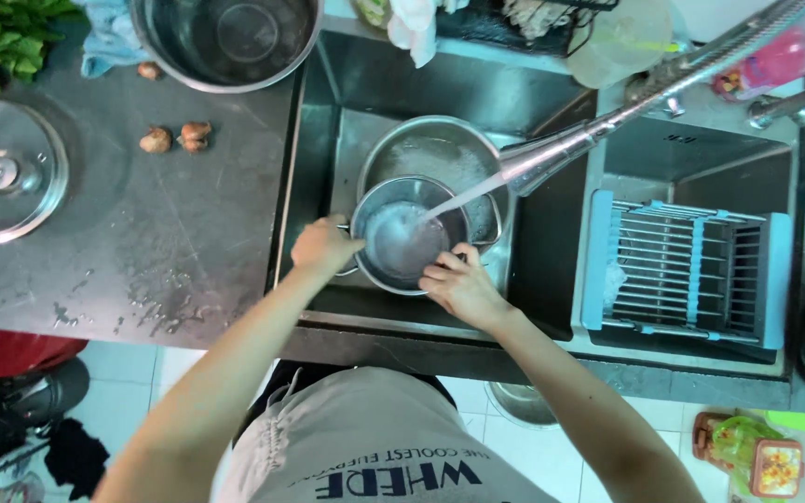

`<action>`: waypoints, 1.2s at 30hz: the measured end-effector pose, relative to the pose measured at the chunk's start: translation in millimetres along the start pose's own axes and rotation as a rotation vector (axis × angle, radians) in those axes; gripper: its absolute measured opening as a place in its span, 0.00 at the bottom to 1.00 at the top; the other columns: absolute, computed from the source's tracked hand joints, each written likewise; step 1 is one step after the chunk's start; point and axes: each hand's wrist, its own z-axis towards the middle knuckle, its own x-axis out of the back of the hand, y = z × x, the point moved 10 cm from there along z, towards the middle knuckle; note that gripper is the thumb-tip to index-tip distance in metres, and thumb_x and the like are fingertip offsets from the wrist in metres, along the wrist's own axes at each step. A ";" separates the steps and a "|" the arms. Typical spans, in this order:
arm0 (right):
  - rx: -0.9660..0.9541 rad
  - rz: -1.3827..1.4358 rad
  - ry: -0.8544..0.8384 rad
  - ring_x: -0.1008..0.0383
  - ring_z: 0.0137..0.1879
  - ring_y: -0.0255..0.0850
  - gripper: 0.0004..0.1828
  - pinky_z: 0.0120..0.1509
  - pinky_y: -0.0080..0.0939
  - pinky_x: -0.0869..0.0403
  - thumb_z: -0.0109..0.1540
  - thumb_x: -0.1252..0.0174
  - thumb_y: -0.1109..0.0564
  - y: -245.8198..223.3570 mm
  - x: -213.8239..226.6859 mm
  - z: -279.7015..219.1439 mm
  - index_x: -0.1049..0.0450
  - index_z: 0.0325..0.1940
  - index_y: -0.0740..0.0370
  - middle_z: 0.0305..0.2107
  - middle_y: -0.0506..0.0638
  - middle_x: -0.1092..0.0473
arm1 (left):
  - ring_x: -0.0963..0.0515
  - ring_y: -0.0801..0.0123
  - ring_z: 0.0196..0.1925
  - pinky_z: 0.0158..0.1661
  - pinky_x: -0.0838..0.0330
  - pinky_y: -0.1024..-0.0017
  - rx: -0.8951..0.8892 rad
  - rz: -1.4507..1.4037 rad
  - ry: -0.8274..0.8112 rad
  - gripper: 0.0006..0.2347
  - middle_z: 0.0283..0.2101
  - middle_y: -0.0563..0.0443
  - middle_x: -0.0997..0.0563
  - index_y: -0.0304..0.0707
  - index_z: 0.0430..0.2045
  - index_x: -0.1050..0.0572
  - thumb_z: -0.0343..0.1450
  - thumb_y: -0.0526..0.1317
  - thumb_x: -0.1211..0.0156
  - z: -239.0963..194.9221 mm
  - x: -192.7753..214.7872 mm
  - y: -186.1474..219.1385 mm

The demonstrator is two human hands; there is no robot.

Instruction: Washing a piece of meat in a sink, putting it into a pot, adding seasoning, and setting it to cook on an induction stove.

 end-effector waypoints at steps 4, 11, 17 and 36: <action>-0.078 0.075 -0.221 0.32 0.60 0.42 0.13 0.72 0.55 0.46 0.61 0.37 0.51 9.9 -38.2 2.0 0.24 0.49 0.51 0.47 0.44 0.27 | 0.18 0.46 0.45 0.42 0.22 0.54 -0.202 0.034 0.297 0.22 0.53 0.43 0.23 0.40 0.42 0.20 0.58 0.49 0.26 -12.0 8.1 6.8; -0.750 0.017 -0.486 0.54 0.79 0.57 0.41 0.76 0.63 0.57 0.70 0.62 0.33 105.2 -160.1 31.8 0.50 0.74 0.69 0.72 0.68 0.52 | 0.17 0.40 0.43 0.40 0.20 0.52 -0.202 -0.033 0.334 0.17 0.50 0.36 0.22 0.35 0.41 0.21 0.66 0.48 0.33 -10.8 -4.9 5.9; -0.594 0.443 -0.493 0.49 0.77 0.58 0.37 0.77 0.59 0.49 0.67 0.59 0.36 71.3 -173.0 55.2 0.46 0.75 0.57 0.72 0.60 0.46 | 0.18 0.37 0.41 0.38 0.22 0.48 -0.184 -0.085 0.340 0.21 0.44 0.34 0.21 0.34 0.47 0.33 0.67 0.46 0.33 -15.1 2.2 8.0; -0.481 -0.170 -0.253 0.35 0.68 0.66 0.36 0.73 0.56 0.39 0.69 0.47 0.44 143.3 -225.0 40.5 0.38 0.72 0.74 0.62 0.76 0.36 | 0.18 0.36 0.39 0.38 0.23 0.48 -0.221 -0.144 0.432 0.21 0.43 0.32 0.22 0.43 0.55 0.32 0.68 0.41 0.34 -11.0 -5.8 13.9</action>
